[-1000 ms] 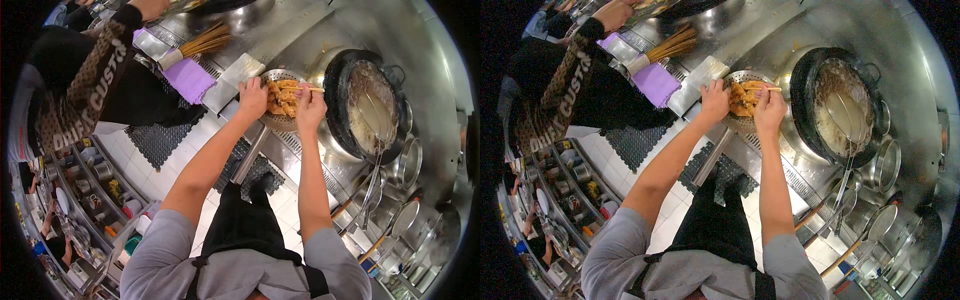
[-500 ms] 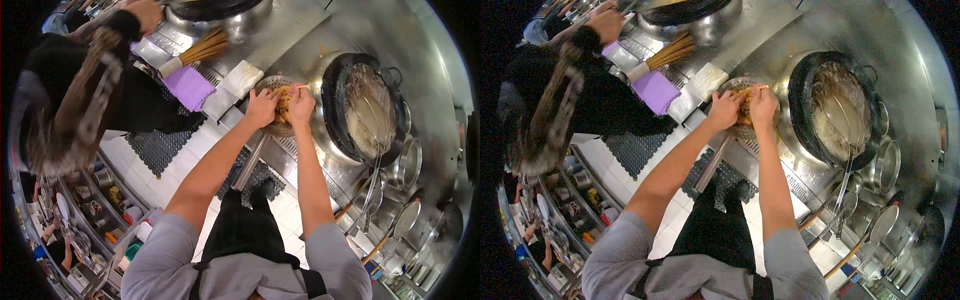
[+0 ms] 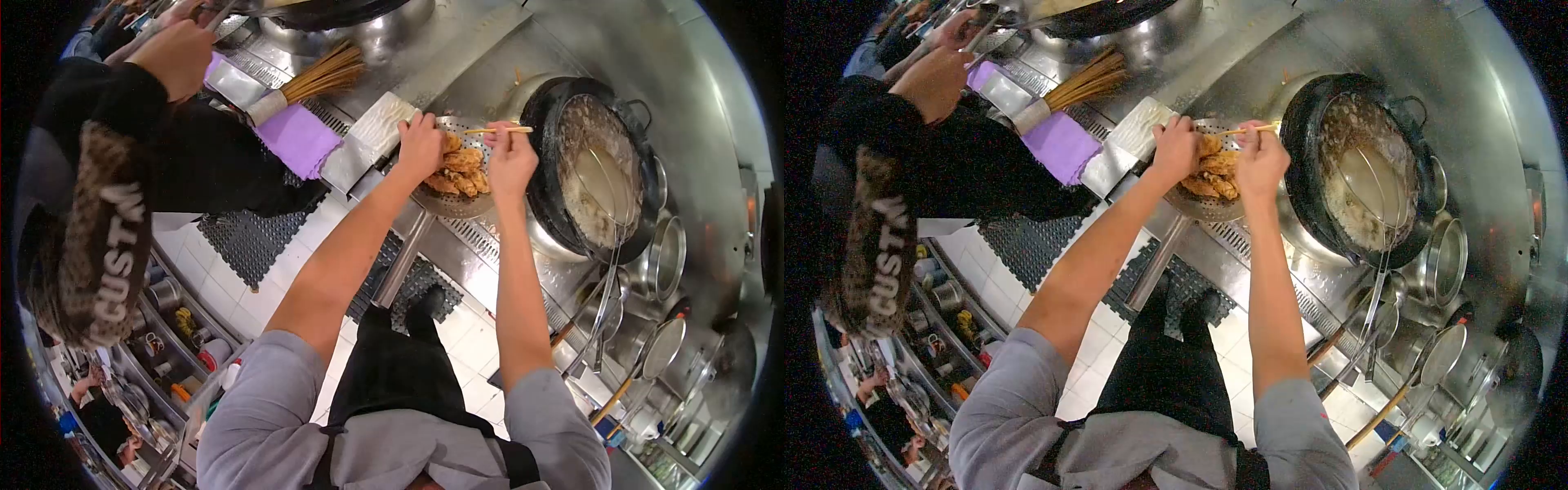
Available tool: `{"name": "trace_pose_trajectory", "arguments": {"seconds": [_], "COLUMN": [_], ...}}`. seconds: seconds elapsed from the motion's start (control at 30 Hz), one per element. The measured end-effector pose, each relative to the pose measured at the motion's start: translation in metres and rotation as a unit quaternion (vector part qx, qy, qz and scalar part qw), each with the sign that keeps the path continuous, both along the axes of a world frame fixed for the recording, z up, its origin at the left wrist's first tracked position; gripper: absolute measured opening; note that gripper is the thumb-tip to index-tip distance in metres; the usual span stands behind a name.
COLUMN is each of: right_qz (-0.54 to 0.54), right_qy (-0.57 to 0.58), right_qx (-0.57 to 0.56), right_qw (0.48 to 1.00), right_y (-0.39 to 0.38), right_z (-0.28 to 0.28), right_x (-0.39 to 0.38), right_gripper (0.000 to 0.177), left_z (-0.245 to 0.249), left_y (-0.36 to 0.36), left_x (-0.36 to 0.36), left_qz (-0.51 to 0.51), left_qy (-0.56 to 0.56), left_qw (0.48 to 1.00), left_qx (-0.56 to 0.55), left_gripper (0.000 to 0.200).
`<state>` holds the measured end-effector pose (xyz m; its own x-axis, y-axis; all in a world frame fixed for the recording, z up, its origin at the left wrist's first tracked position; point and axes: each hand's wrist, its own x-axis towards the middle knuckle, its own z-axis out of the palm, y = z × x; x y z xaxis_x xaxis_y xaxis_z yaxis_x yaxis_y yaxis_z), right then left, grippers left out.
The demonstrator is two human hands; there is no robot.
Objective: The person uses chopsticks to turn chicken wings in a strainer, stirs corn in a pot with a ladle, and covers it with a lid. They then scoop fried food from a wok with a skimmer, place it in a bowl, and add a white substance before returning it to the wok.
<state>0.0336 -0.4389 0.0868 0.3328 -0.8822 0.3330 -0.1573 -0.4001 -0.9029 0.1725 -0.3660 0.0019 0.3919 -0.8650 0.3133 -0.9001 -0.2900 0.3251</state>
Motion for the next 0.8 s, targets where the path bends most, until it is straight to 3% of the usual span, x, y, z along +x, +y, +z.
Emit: {"name": "trace_pose_trajectory", "arguments": {"seconds": [0.13, 0.23, 0.27, 0.37, 0.4, 0.5, 0.63, 0.7, 0.8], "right_qz": [-0.027, -0.060, -0.055, -0.057, -0.051, -0.038, -0.056, -0.074, -0.042], "right_qy": [0.039, 0.010, -0.033, 0.081, 0.057, 0.022, -0.004, -0.017, 0.006], "right_qx": [-0.075, -0.045, -0.024, -0.079, -0.053, 0.015, -0.014, -0.017, -0.009], "right_qw": [0.996, 0.997, 0.998, 0.992, 0.996, 0.999, 0.998, 0.997, 0.999], "right_y": [0.014, 0.022, 0.023, 0.022, 0.016, 0.015, 0.017, 0.023, 0.028], "right_z": [0.025, 0.020, 0.000, -0.101, -0.100, -0.098, -0.019, 0.008, -0.070], "right_x": [-0.016, -0.009, -0.001, 0.018, 0.025, 0.013, -0.013, -0.021, 0.004], "right_gripper": [0.018, 0.017, 0.016, 0.016, 0.016, 0.016, 0.017, 0.020, 0.019], "left_z": [-0.004, -0.002, -0.001, 0.001, 0.003, -0.002, 0.005, -0.001, 0.008], "left_y": [0.000, 0.004, 0.002, 0.006, 0.003, 0.011, 0.006, 0.007, 0.007], "left_x": [0.006, 0.006, 0.007, -0.002, 0.002, 0.005, 0.010, 0.011, 0.008], "left_qz": [-0.014, -0.028, -0.030, -0.023, -0.017, -0.134, -0.082, -0.082, -0.075], "left_qy": [0.046, 0.072, 0.080, 0.080, 0.071, 0.030, 0.038, 0.046, 0.049], "left_qw": [0.999, 0.997, 0.996, 0.996, 0.997, 0.990, 0.994, 0.995, 0.996], "left_qx": [-0.002, 0.030, 0.021, 0.014, 0.009, -0.038, 0.055, 0.028, 0.012], "left_gripper": [0.026, 0.034, 0.035, 0.037, 0.037, 0.038, 0.049, 0.052, 0.055]}}
